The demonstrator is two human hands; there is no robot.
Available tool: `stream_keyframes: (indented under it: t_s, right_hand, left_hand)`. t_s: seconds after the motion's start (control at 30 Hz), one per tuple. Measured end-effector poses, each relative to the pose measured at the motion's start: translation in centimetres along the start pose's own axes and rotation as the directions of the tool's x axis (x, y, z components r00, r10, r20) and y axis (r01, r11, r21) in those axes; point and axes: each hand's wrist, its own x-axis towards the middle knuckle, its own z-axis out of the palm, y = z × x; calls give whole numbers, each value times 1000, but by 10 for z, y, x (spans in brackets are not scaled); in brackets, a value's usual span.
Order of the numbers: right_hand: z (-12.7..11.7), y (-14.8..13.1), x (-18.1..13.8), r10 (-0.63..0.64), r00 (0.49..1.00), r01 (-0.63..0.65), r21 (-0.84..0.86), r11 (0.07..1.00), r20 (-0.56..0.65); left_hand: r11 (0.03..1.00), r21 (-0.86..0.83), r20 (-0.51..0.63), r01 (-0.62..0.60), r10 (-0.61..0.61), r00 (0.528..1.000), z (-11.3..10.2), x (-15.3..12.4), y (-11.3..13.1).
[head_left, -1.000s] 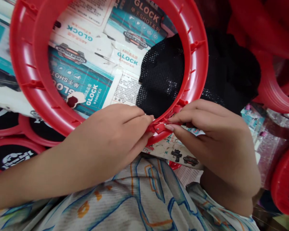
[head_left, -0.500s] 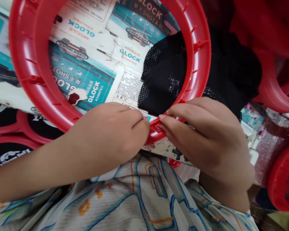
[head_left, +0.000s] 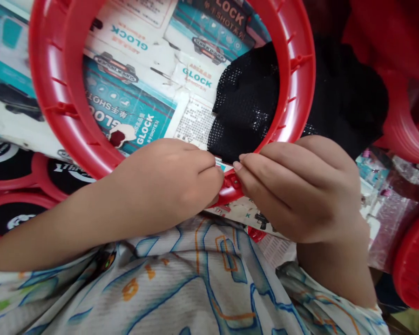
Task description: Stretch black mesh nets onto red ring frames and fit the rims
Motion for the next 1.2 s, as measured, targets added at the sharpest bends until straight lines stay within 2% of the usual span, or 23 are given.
stream_keyframes:
  t_s: [0.23, 0.37, 0.5, 0.6, 0.73, 0.87, 0.97, 1.07, 1.2]
  right_hand:
    - [3, 3, -8, 169, 985, -170, 199, 965, 24]
    - [6, 2, -12, 224, 974, -219, 216, 952, 0]
    - [5, -4, -12, 339, 941, -324, 265, 908, -11]
    - [4, -6, -12, 405, 914, -380, 351, 856, 2]
    - [2, -5, -11, 423, 905, -405, 421, 812, 53]
    - [3, -5, -10, 424, 902, -422, 388, 819, 85]
    - [3, -5, -9, 437, 896, -435, 373, 820, 85]
    - [3, -5, -9, 431, 899, -426, 375, 823, 74]
    - [2, -5, -10, 450, 891, -438, 384, 813, 61]
  left_hand:
    - [995, -1, -9, 95, -95, 995, 0, 0, 0]
    - [986, 3, 14, 165, -165, 986, -5, 5, 3]
    - [972, -58, 62, 228, -225, 972, -7, 9, 4]
    - [970, -74, 74, 230, -224, 972, -6, 8, 3]
    - [968, -118, 89, 223, -213, 973, -8, 7, 0]
    - [946, -196, 109, 258, -241, 964, -11, 9, 0]
    - [915, -240, 117, 325, -305, 945, -10, 14, 1]
    - [899, -296, 147, 324, -292, 945, -7, 18, 0]
    - [858, -363, 130, 363, -339, 932, -16, 9, -2]
